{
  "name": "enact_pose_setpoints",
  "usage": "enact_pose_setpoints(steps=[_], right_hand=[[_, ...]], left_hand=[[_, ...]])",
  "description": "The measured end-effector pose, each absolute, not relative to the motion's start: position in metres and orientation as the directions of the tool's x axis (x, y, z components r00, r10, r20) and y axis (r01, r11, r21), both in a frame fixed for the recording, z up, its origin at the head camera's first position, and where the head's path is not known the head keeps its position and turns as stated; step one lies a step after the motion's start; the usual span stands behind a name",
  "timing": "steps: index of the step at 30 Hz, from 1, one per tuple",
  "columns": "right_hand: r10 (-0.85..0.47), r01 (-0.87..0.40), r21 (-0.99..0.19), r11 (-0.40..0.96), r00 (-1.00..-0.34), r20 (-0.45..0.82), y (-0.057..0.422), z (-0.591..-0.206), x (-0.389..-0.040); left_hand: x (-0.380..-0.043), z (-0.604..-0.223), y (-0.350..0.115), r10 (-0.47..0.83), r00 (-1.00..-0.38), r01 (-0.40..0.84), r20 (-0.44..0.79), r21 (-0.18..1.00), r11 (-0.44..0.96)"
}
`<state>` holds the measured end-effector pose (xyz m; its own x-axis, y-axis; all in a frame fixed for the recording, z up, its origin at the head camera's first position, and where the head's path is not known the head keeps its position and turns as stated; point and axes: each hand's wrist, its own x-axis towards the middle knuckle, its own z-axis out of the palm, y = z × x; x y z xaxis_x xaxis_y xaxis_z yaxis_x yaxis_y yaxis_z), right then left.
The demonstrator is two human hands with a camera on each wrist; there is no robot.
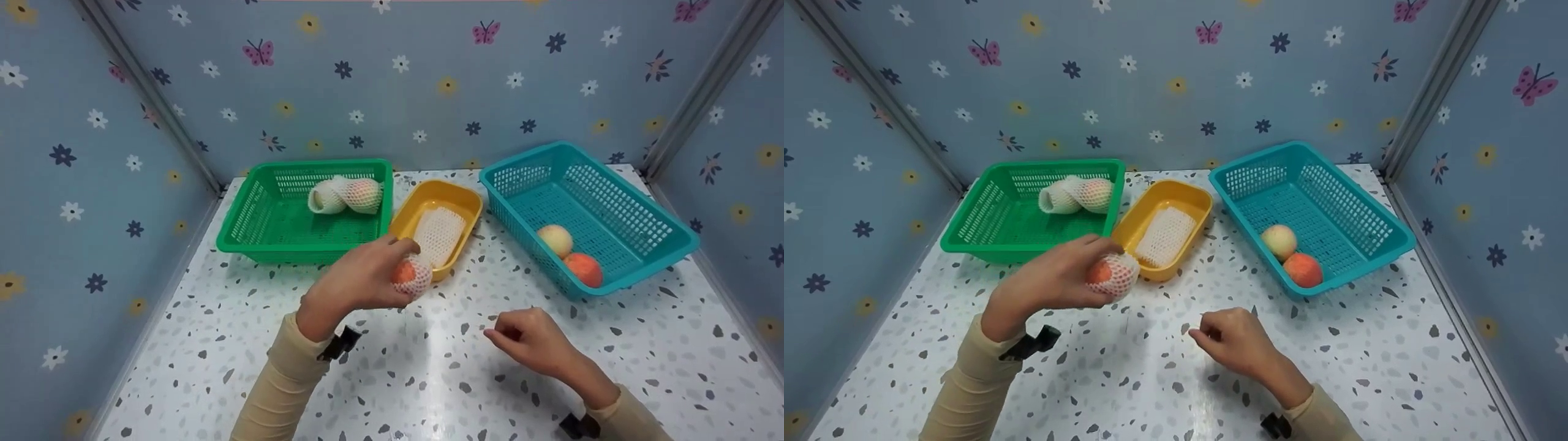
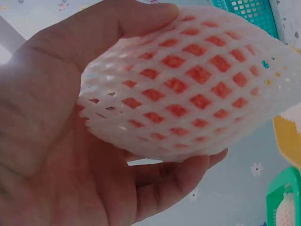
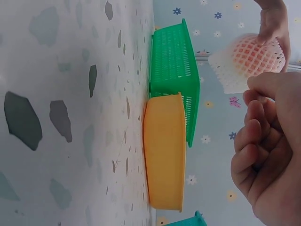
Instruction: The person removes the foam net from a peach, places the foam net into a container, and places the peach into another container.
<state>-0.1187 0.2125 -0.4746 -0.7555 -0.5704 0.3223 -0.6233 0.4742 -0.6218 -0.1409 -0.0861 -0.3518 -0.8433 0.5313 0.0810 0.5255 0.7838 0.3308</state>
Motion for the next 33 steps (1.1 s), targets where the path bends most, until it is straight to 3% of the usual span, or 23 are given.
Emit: enact_pose_setpoints(steps=[12, 33], right_hand=[[-0.55, -0.608, -0.634, 0.478, -0.77, 0.324, 0.217, -0.477, -0.119], [-0.53, -0.574, -0.651, 0.496, -0.795, 0.297, 0.219, -0.483, -0.12]], left_hand=[[-0.137, -0.376, -0.069, 0.636, -0.771, 0.54, -0.025, 0.504, 0.674], [-0.153, -0.429, -0.05, 0.659, -0.747, 0.505, -0.083, 0.574, 0.645]])
